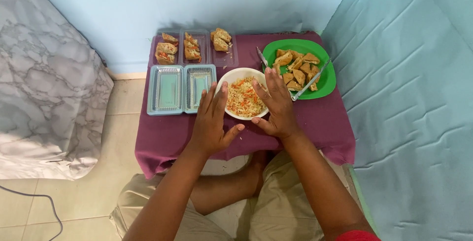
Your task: Filling fried pastry shells with a mixture and sealing the edges using a hair straightener.
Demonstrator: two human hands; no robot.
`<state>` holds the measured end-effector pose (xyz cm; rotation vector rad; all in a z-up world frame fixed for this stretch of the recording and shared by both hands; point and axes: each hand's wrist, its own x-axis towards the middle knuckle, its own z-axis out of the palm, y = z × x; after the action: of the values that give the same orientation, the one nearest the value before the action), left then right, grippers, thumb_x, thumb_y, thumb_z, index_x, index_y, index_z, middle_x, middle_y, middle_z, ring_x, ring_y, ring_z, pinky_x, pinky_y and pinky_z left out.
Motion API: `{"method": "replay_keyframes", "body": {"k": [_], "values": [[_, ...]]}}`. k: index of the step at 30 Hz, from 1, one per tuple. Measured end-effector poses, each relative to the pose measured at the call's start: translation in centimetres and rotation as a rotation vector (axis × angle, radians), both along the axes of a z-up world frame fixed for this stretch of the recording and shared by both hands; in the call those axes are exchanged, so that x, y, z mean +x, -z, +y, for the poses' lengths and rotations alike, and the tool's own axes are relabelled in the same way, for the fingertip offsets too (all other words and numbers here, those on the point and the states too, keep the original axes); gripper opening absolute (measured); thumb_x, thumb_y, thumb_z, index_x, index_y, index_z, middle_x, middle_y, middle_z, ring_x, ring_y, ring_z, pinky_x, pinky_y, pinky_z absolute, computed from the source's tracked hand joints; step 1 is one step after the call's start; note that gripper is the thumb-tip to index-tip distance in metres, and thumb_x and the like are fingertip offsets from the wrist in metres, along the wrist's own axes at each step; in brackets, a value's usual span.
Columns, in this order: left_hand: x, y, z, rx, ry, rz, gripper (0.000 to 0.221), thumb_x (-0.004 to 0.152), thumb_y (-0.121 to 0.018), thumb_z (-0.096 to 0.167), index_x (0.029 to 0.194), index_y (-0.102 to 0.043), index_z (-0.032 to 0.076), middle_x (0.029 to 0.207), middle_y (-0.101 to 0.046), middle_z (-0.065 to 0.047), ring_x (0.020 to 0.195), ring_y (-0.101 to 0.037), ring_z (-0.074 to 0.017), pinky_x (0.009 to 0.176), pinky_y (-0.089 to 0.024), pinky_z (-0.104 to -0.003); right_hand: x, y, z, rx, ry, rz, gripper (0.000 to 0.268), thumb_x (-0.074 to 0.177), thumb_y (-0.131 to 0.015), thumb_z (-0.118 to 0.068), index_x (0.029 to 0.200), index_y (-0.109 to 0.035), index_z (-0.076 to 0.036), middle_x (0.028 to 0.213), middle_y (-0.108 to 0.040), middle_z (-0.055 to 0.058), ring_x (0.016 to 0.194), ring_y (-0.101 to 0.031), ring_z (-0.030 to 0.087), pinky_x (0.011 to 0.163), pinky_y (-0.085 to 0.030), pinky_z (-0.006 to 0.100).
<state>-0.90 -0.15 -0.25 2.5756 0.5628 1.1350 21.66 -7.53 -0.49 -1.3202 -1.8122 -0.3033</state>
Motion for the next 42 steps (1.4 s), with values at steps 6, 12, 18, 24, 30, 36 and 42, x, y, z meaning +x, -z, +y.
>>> {"method": "replay_keyframes", "body": {"k": [6,12,18,24,30,36,42], "values": [[0.1,-0.2,-0.3,-0.008,-0.002,0.052,0.094,0.097,-0.057,0.062,0.164,-0.024,0.006,0.165,-0.036,-0.021,0.152,-0.033,-0.0436,0.126,-0.009,-0.062,-0.2,-0.1,-0.3,-0.005,0.027,0.007,0.097,0.090,-0.044,-0.087,0.157,-0.051,-0.019,0.173,-0.022,0.016,0.158,-0.016,0.044,0.127,-0.013,0.058],[0.1,0.2,-0.2,0.020,-0.038,0.063,0.089,0.095,-0.056,0.066,0.163,-0.033,0.013,0.164,-0.041,-0.014,0.154,-0.032,-0.0395,0.126,-0.009,-0.059,0.1,0.3,-0.2,-0.021,0.047,-0.042,0.097,0.089,-0.039,-0.089,0.156,-0.053,-0.021,0.173,-0.024,0.014,0.159,-0.015,0.044,0.126,-0.004,0.062],[0.1,0.7,0.2,0.037,-0.032,0.063,0.080,0.102,-0.032,0.068,0.163,-0.037,0.016,0.167,-0.037,-0.013,0.156,-0.026,-0.0404,0.126,-0.007,-0.059,0.6,1.1,-0.1,-0.033,0.112,-0.045,0.098,0.092,-0.031,-0.088,0.161,-0.044,-0.020,0.173,-0.023,0.016,0.159,-0.010,0.046,0.124,0.004,0.064],[0.1,0.0,-0.1,0.035,-0.044,0.031,0.076,0.102,-0.044,0.060,0.161,-0.039,0.012,0.165,-0.039,-0.015,0.154,-0.030,-0.0410,0.125,-0.015,-0.058,-0.1,0.5,-0.2,-0.048,0.088,-0.032,0.090,0.094,-0.034,-0.084,0.159,-0.049,-0.023,0.171,-0.029,0.013,0.158,-0.022,0.042,0.126,-0.008,0.061],[0.0,0.0,0.1,0.041,-0.077,-0.037,0.073,0.101,-0.051,0.056,0.154,-0.047,0.006,0.154,-0.050,-0.018,0.145,-0.044,-0.0412,0.122,-0.027,-0.055,1.4,0.2,-0.6,0.228,0.102,0.076,0.049,0.097,-0.062,-0.047,0.133,-0.070,-0.014,0.141,-0.059,0.015,0.125,-0.060,0.037,0.105,-0.044,0.051],[0.3,-0.6,0.0,0.032,-0.066,-0.115,0.067,0.101,-0.052,0.050,0.148,-0.052,0.002,0.144,-0.057,-0.020,0.135,-0.051,-0.0412,0.115,-0.036,-0.054,2.5,-4.0,-3.8,-0.092,0.549,-0.118,0.033,0.085,-0.084,-0.032,0.116,-0.075,-0.021,0.105,-0.070,0.000,0.092,-0.069,0.027,0.074,-0.051,0.043],[0.1,-1.0,-0.2,0.005,-0.069,-0.111,0.066,0.102,-0.052,0.050,0.148,-0.051,0.001,0.144,-0.057,-0.021,0.134,-0.052,-0.0417,0.113,-0.037,-0.055,3.5,-2.9,-4.0,-0.296,0.606,-0.294,0.041,0.080,-0.083,-0.032,0.120,-0.075,-0.025,0.099,-0.074,0.004,0.083,-0.073,0.028,0.065,-0.057,0.041]]}}
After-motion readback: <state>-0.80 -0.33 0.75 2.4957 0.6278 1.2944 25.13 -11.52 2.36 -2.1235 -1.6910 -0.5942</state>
